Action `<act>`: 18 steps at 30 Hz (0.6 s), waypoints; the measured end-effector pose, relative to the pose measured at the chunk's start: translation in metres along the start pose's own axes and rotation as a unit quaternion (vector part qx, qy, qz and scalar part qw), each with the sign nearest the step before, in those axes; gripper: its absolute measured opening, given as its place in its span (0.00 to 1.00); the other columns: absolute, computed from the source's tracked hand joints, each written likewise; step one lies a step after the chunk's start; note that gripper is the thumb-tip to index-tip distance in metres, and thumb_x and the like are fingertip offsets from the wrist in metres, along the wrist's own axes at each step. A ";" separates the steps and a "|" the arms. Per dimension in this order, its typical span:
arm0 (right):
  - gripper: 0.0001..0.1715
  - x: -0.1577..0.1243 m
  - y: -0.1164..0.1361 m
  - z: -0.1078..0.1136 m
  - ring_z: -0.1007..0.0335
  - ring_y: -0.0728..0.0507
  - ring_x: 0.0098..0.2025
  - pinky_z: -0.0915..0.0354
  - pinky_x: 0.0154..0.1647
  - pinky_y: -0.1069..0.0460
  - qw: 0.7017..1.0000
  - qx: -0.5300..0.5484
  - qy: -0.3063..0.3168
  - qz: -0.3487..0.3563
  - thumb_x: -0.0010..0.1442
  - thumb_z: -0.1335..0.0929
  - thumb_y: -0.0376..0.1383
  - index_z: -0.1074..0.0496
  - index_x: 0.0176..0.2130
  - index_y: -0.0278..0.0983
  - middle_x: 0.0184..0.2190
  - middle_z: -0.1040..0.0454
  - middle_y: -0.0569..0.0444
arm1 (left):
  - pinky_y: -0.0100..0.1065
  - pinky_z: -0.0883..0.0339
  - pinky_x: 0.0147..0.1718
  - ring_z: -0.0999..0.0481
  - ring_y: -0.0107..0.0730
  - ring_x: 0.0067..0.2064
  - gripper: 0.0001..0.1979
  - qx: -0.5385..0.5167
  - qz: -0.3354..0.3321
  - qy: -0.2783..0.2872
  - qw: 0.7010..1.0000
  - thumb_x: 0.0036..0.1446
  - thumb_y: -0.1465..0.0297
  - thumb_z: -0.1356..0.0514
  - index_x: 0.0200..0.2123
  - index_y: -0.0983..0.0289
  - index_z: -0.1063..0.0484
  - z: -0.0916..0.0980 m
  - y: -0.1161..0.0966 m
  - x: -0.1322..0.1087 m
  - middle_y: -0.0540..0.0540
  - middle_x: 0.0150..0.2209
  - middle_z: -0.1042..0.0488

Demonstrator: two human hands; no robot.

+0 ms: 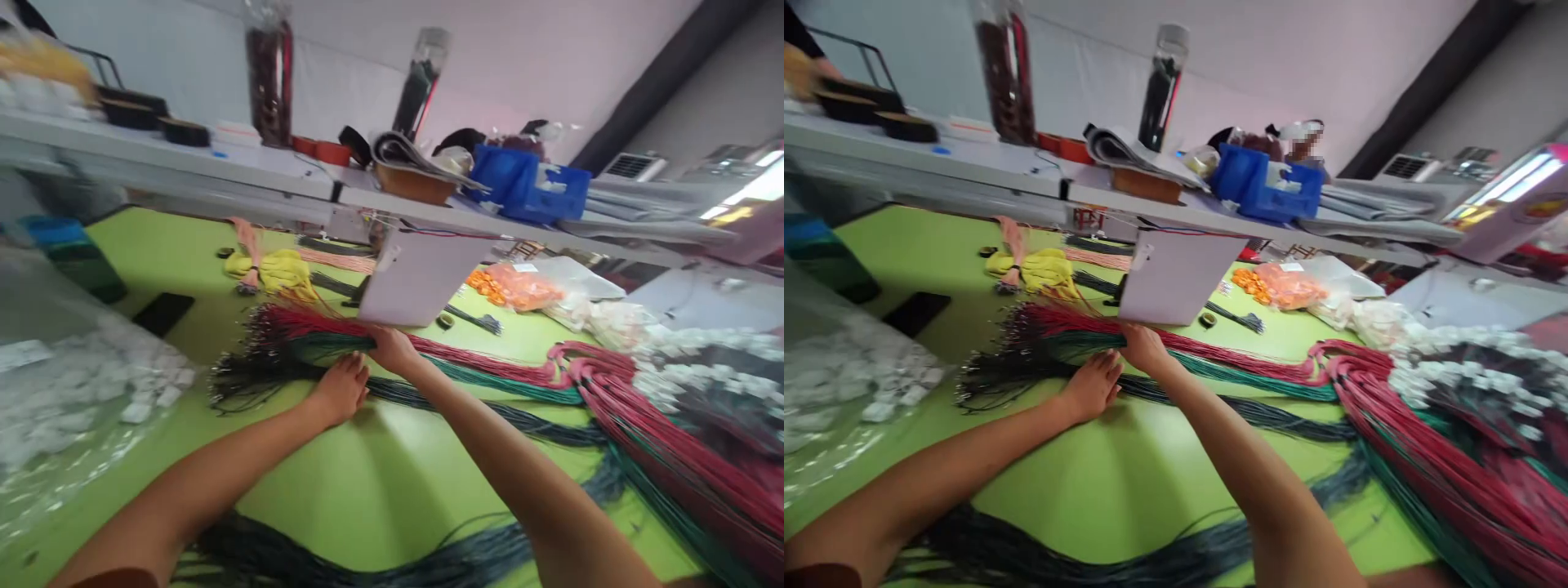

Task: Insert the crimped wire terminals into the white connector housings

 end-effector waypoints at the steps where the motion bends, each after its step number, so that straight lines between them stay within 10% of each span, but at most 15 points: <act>1: 0.13 0.000 0.000 0.006 0.25 0.40 0.41 0.37 0.33 0.54 1.000 0.002 -0.007 -0.007 0.53 0.32 0.35 0.25 0.40 0.38 0.38 0.21 0.49 | 0.53 0.37 0.52 0.32 0.46 0.55 0.19 0.019 0.021 0.004 1.000 0.61 0.66 0.43 0.54 0.64 0.35 0.005 0.019 -0.011 0.61 0.56 0.33; 10: 0.16 -0.030 -0.046 0.134 0.28 0.35 0.34 0.37 0.32 0.46 0.975 0.002 -0.177 -0.131 0.63 0.40 0.40 0.28 0.43 0.37 0.30 0.24 0.42 | 0.48 0.31 0.46 0.27 0.41 0.49 0.16 0.054 0.050 0.040 0.996 0.61 0.66 0.42 0.51 0.64 0.33 0.037 0.056 -0.070 0.59 0.52 0.30; 18: 0.07 -0.032 0.045 0.049 0.28 0.43 0.31 0.37 0.31 0.54 0.997 0.064 -0.044 -0.027 0.48 0.28 0.33 0.24 0.32 0.37 0.29 0.22 0.51 | 0.50 0.33 0.49 0.29 0.44 0.52 0.19 0.001 0.119 0.003 0.993 0.61 0.65 0.43 0.54 0.62 0.35 0.019 0.038 -0.051 0.60 0.56 0.33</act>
Point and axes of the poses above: each hand's wrist, its own x-axis towards the middle knuckle, its own z-axis out of the back of the hand, y = z × x, the point moved 3 cm from there along x, towards the middle knuckle
